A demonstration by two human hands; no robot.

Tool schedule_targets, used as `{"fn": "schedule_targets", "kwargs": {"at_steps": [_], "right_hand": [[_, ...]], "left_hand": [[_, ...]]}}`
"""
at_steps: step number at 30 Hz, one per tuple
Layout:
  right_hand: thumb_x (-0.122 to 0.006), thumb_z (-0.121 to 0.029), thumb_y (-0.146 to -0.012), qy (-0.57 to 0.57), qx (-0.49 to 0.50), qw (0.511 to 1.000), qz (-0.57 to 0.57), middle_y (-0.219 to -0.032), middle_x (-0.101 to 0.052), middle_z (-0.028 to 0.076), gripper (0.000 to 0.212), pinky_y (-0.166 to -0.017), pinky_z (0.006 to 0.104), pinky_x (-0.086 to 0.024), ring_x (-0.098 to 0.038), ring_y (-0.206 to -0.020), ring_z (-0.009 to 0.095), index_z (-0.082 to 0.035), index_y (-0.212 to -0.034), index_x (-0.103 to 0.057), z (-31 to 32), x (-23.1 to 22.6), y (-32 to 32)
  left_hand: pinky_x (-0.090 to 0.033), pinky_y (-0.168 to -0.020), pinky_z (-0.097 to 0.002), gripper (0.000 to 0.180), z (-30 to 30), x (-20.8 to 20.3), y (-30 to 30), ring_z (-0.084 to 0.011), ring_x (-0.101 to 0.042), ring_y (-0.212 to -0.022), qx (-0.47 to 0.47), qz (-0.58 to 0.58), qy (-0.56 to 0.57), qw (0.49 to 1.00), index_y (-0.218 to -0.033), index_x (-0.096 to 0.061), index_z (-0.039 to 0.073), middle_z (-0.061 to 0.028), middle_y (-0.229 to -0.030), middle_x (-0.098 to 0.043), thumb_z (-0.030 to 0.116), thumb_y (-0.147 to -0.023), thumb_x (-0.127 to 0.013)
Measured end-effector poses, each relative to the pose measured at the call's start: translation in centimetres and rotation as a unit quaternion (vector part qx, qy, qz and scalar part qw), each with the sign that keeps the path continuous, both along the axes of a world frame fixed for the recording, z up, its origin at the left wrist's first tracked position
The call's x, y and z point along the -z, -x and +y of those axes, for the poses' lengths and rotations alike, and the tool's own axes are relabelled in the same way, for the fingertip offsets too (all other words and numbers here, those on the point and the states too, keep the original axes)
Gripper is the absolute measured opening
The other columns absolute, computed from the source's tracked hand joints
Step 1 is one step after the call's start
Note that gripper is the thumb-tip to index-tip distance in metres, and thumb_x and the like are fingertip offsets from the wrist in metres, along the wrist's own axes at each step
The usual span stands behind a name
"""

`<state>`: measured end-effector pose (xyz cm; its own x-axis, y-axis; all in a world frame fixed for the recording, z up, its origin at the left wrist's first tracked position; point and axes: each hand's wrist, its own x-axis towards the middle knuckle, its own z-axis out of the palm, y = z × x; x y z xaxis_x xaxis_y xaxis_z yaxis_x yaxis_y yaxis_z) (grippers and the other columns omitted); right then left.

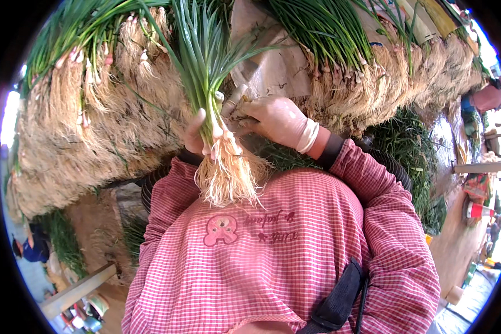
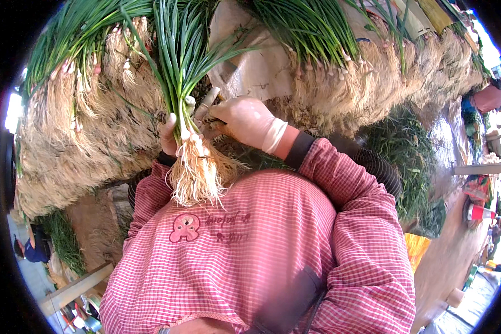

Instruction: The person peels and cleans bunches of scallions by hand, removing outer layers and dirt from the bulbs before placing them on the work surface.

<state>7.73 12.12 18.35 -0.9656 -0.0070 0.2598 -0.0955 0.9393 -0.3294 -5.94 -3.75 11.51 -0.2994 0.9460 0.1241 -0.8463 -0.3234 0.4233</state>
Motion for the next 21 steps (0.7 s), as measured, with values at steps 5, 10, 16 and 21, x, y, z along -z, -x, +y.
{"fn": "schedule_targets", "kwargs": {"at_steps": [5, 10, 16, 21], "right_hand": [[-0.059, -0.016, -0.080, -0.083, -0.015, 0.996, -0.015, -0.072, -0.064, 0.009, 0.010, -0.064, 0.0373, -0.053, -0.066, -0.070, 0.029, -0.008, -0.086, -0.063, -0.9, -2.0, 1.3], [-0.057, -0.013, -0.085, -0.111, 0.071, 0.991, -0.023, -0.074, -0.065, 0.009, 0.009, -0.064, 0.0339, -0.054, -0.067, -0.069, 0.023, -0.005, -0.086, -0.062, -0.6, -1.0, 2.3], [-0.064, -0.021, -0.089, 0.300, 0.115, 0.946, -0.036, -0.082, -0.064, 0.011, 0.022, -0.062, 0.0292, -0.052, -0.061, -0.066, 0.013, -0.004, -0.103, -0.060, 4.7, -0.5, -1.0], [-0.069, -0.021, -0.086, 0.272, 0.061, 0.953, -0.115, -0.090, -0.063, 0.006, 0.032, -0.075, 0.0263, -0.050, -0.060, -0.079, 0.012, -0.005, -0.111, -0.059, 0.0, -0.3, -5.2]], "left_hand": [[-0.056, -0.054, -0.0253, 0.035, -0.5, -0.1, 1.4, -0.0225, -0.067, -0.067, 0.162, 0.069, 0.111, 0.978, -0.115, -0.051, -0.002, -0.0244, -0.095, -0.067, 0.022, -0.090, -0.056], [-0.054, -0.065, -0.0243, 0.037, -0.4, -0.5, 1.4, -0.0226, -0.067, -0.075, 0.135, 0.111, 0.170, 0.970, -0.111, -0.055, -0.009, -0.0256, -0.098, -0.066, 0.023, -0.091, -0.052], [-0.051, -0.054, -0.0220, 0.043, 0.4, -1.5, -0.5, -0.0261, -0.066, -0.085, 0.100, 0.048, 0.203, 0.973, -0.130, -0.047, -0.002, -0.0204, -0.106, -0.064, 0.023, -0.094, -0.051], [-0.051, -0.047, -0.0233, 0.039, 1.7, -0.5, 0.4, -0.0233, -0.068, -0.079, 0.103, 0.114, 0.201, 0.967, -0.125, -0.053, 0.002, -0.0192, -0.101, -0.066, 0.023, -0.092, -0.056]]}}
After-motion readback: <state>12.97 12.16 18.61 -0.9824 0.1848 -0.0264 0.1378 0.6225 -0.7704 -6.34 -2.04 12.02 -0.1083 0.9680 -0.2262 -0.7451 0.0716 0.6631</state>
